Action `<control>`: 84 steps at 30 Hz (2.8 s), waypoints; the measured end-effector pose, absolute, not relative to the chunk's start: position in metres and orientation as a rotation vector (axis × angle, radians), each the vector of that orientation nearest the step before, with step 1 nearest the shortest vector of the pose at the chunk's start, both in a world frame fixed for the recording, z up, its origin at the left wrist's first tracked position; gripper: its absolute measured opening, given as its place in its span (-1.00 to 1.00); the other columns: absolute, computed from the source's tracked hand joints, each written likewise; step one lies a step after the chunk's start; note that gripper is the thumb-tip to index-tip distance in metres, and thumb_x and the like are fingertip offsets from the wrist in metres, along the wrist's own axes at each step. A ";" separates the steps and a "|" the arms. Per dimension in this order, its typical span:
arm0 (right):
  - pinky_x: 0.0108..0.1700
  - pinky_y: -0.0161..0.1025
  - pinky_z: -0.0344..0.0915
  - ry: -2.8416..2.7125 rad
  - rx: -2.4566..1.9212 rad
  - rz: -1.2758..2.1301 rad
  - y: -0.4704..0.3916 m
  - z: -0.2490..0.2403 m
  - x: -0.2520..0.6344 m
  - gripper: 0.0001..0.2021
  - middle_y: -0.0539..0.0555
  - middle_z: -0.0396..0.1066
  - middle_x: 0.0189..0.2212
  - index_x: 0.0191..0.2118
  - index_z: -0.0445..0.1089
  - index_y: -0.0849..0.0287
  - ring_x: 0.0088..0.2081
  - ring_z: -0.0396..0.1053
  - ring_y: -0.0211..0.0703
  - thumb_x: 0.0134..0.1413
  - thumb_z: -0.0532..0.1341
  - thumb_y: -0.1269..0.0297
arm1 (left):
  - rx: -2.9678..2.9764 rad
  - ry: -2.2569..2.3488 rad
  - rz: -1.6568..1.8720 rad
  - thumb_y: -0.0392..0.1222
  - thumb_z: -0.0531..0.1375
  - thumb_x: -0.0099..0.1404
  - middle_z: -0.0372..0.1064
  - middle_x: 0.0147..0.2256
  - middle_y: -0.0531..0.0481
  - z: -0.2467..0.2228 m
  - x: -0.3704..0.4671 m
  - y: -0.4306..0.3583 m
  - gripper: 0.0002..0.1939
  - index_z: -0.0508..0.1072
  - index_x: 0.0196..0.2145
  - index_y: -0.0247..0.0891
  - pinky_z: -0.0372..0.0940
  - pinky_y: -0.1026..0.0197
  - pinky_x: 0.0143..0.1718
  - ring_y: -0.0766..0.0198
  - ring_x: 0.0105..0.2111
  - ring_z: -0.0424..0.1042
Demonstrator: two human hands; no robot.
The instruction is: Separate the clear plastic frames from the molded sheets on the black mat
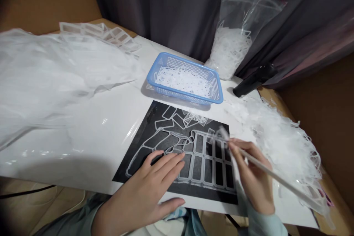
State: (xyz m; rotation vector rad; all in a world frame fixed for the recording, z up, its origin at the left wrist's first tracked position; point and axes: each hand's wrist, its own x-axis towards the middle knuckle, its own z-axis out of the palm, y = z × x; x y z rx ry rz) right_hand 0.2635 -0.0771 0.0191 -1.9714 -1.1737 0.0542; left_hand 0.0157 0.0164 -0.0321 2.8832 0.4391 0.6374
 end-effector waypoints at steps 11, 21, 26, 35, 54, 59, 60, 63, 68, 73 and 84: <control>-0.12 -0.28 0.39 -1.490 -1.788 0.745 -0.089 0.001 0.201 -0.89 0.07 0.52 -0.27 -0.32 0.45 0.11 -0.17 0.48 -0.13 0.25 0.23 0.28 | 2.815 0.227 0.938 -0.16 0.14 0.38 0.44 -0.24 -0.02 -0.033 0.007 0.011 -0.81 0.46 -0.17 -0.32 0.10 0.04 0.00 0.22 -0.19 0.35; -0.09 -0.26 0.37 -1.578 -1.713 0.747 -0.091 -0.004 0.199 -0.95 0.04 0.51 -0.24 -0.27 0.44 0.09 -0.14 0.47 -0.13 0.23 0.24 0.35 | 2.901 0.192 0.799 -0.18 0.13 0.37 0.41 -0.22 0.02 -0.035 0.006 0.015 -0.80 0.45 -0.12 -0.30 0.07 0.04 -0.06 0.22 -0.20 0.31; -0.07 -0.27 0.34 -1.639 -1.702 0.730 -0.091 -0.006 0.200 -0.94 0.03 0.51 -0.23 -0.28 0.44 0.09 -0.14 0.46 -0.16 0.23 0.25 0.38 | 2.914 0.219 0.830 -0.25 0.10 0.40 0.42 -0.23 0.02 -0.035 0.005 0.015 -0.81 0.45 -0.10 -0.32 0.07 0.03 -0.05 0.22 -0.20 0.32; -0.08 -0.28 0.32 -1.706 -1.712 0.630 -0.091 -0.009 0.197 -0.93 0.04 0.46 -0.19 -0.24 0.43 0.08 -0.12 0.44 -0.18 0.25 0.23 0.39 | 2.908 0.196 0.835 -0.28 0.06 0.41 0.42 -0.24 0.01 -0.038 0.005 0.015 -0.79 0.45 -0.10 -0.34 0.05 0.03 -0.06 0.22 -0.21 0.32; -0.15 -0.17 0.28 -2.101 -1.843 0.151 -0.100 -0.001 0.185 -0.76 0.15 0.47 -0.16 -0.11 0.41 0.15 -0.25 0.38 -0.12 0.40 -0.01 0.38 | 2.903 0.200 0.811 -0.23 0.11 0.38 0.39 -0.26 0.05 -0.037 0.005 0.016 -0.83 0.45 -0.14 -0.32 0.01 -0.04 -0.01 0.25 -0.22 0.26; -0.19 -0.16 0.28 -2.125 -1.797 0.039 -0.099 -0.012 0.190 -0.70 0.16 0.48 -0.17 -0.14 0.43 0.15 -0.26 0.38 -0.12 0.42 -0.05 0.35 | 2.880 0.181 0.858 -0.28 0.10 0.38 0.35 -0.31 0.06 -0.036 0.005 0.017 -0.86 0.45 -0.21 -0.34 0.02 -0.04 -0.01 0.27 -0.23 0.25; -0.18 -0.15 0.28 -2.108 -1.795 -0.001 -0.098 -0.014 0.191 -0.68 0.17 0.49 -0.18 -0.15 0.44 0.15 -0.26 0.39 -0.11 0.42 -0.07 0.35 | 2.884 0.175 0.858 -0.28 0.10 0.38 0.34 -0.31 0.07 -0.036 0.005 0.017 -0.86 0.45 -0.22 -0.33 0.02 -0.04 -0.01 0.27 -0.23 0.26; -0.17 -0.12 0.32 -2.139 -1.758 -0.076 -0.094 -0.016 0.195 -0.73 0.21 0.49 -0.16 -0.11 0.45 0.20 -0.22 0.40 -0.07 0.39 -0.01 0.39 | 2.900 0.163 0.849 -0.28 0.10 0.38 0.35 -0.30 0.05 -0.037 0.005 0.016 -0.85 0.46 -0.21 -0.34 0.02 -0.05 -0.01 0.25 -0.22 0.27; -0.17 -0.15 0.39 -2.038 -1.785 -0.239 -0.077 0.001 0.218 -0.80 0.24 0.48 -0.15 -0.07 0.44 0.25 -0.18 0.43 -0.07 0.25 0.16 0.54 | 2.871 0.187 0.892 -0.28 0.10 0.38 0.39 -0.27 0.03 -0.039 0.006 0.016 -0.85 0.46 -0.22 -0.35 0.04 -0.05 -0.02 0.24 -0.24 0.27; -0.24 -0.21 0.43 -1.662 -1.879 -0.789 -0.059 0.019 0.273 -0.95 0.14 0.56 -0.28 -0.25 0.49 0.22 -0.26 0.52 -0.09 0.18 0.29 0.37 | 2.851 0.213 0.897 -0.29 0.12 0.37 0.38 -0.29 0.06 -0.036 0.005 0.016 -0.88 0.45 -0.22 -0.34 0.04 -0.02 -0.02 0.26 -0.26 0.28; -0.16 -0.12 0.45 -1.339 -1.911 -0.050 -0.057 0.005 0.281 -0.85 0.14 0.56 -0.28 -0.28 0.51 0.17 -0.19 0.52 0.00 0.16 0.30 0.20 | 2.966 0.265 0.794 -0.15 0.08 0.44 0.40 -0.06 0.08 -0.034 0.002 0.013 -0.74 0.44 0.01 -0.21 0.07 0.02 -0.05 0.25 -0.07 0.26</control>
